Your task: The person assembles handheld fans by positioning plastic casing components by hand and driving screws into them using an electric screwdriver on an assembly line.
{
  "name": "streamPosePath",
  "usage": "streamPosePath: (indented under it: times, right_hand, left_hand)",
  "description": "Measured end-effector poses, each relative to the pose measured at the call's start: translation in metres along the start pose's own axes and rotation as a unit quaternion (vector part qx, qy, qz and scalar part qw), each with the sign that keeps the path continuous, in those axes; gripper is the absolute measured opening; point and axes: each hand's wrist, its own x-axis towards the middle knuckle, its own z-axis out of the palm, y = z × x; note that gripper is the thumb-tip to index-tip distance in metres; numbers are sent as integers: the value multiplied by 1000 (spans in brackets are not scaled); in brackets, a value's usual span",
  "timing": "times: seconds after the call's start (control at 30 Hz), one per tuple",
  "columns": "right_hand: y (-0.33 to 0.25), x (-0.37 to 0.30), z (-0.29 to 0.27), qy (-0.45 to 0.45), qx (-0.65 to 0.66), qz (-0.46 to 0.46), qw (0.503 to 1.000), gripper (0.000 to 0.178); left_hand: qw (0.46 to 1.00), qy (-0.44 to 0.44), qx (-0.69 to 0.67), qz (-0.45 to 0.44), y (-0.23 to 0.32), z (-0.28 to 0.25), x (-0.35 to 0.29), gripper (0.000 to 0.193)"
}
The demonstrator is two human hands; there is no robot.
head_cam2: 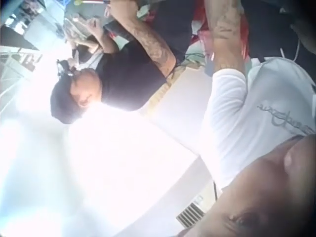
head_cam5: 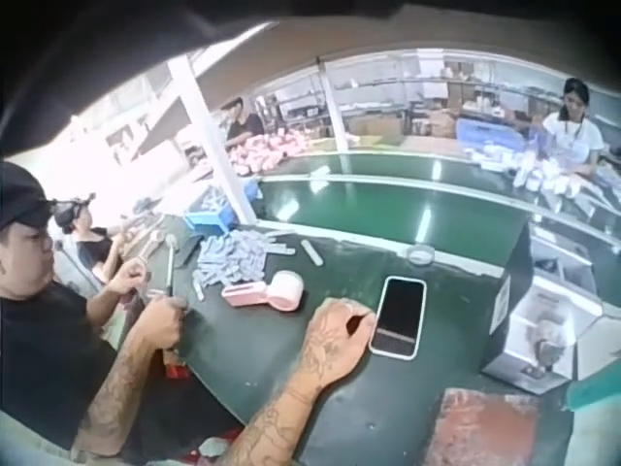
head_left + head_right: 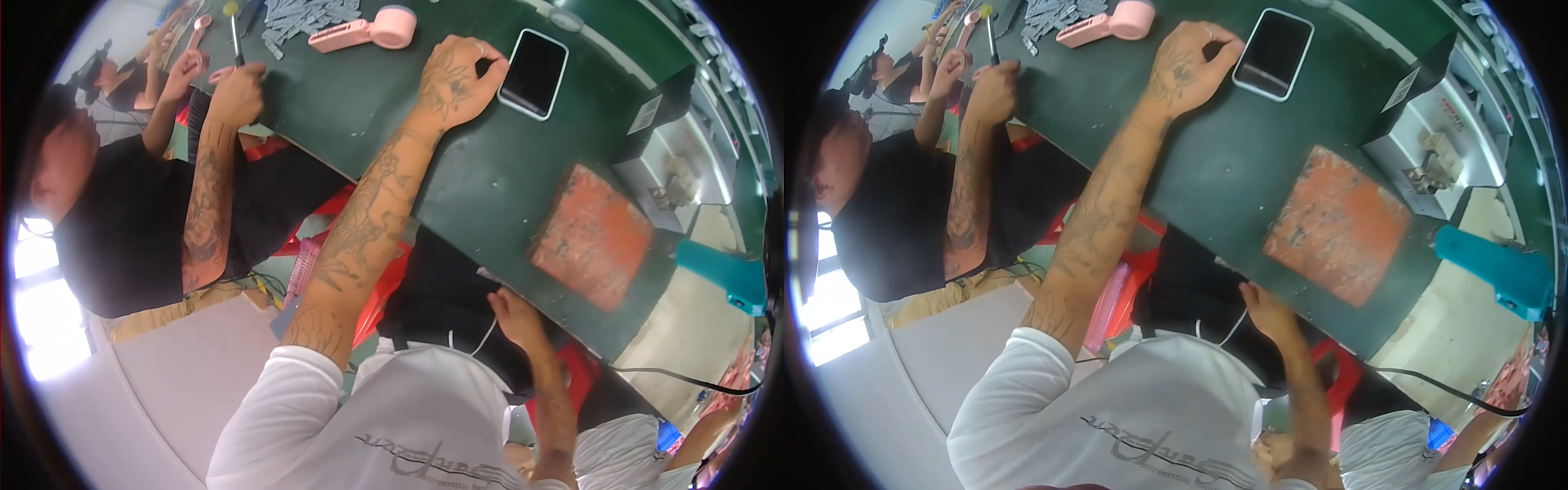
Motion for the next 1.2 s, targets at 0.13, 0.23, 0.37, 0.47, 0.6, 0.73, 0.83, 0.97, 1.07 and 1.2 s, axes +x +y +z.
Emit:
streamPosePath:
  times: [0.13, 0.23, 0.37, 0.47, 0.6, 0.73, 0.83, 0.97, 1.07, 1.2]
  right_hand:
    - [31, 33, 41, 152, 63, -34, 986, 26]
    - [35, 58, 60, 181, 58, -100, 977, 26]
    - [47, 72, 50, 35, 122, 94, 987, 32]
    - [45, 77, 53, 55, 127, 85, 987, 32]
    - [58, 67, 62, 82, 136, 93, 983, 33]
    - [69, 48, 73, 117, 149, 114, 975, 34]
    - [76, 42, 76, 150, 157, 124, 968, 35]
    - [76, 52, 76, 199, 166, 124, 958, 36]
    - [78, 59, 77, 231, 174, 114, 950, 37]
    - [44, 56, 45, 161, 117, 125, 972, 39]
  left_hand:
    - [999, 11, -46, -12, 7, 18, 0, 20]
    - [999, 9, -26, -24, 2, -2, 2, 19]
    - [999, 1, -25, -34, 5, -4, 2, 18]
    - [999, -2, -21, -26, 5, -4, -1, 19]
    - [999, -8, -32, -32, 8, 0, 0, 20]
    - [999, -3, -37, -30, 3, -2, 2, 20]
    - [999, -12, -20, -49, 7, -7, 6, 21]
    - [999, -6, -35, -37, 4, -3, 2, 19]
    - [999, -3, -20, -26, 7, -7, -1, 19]
    - [999, 4, -21, -24, 4, 1, -4, 18]
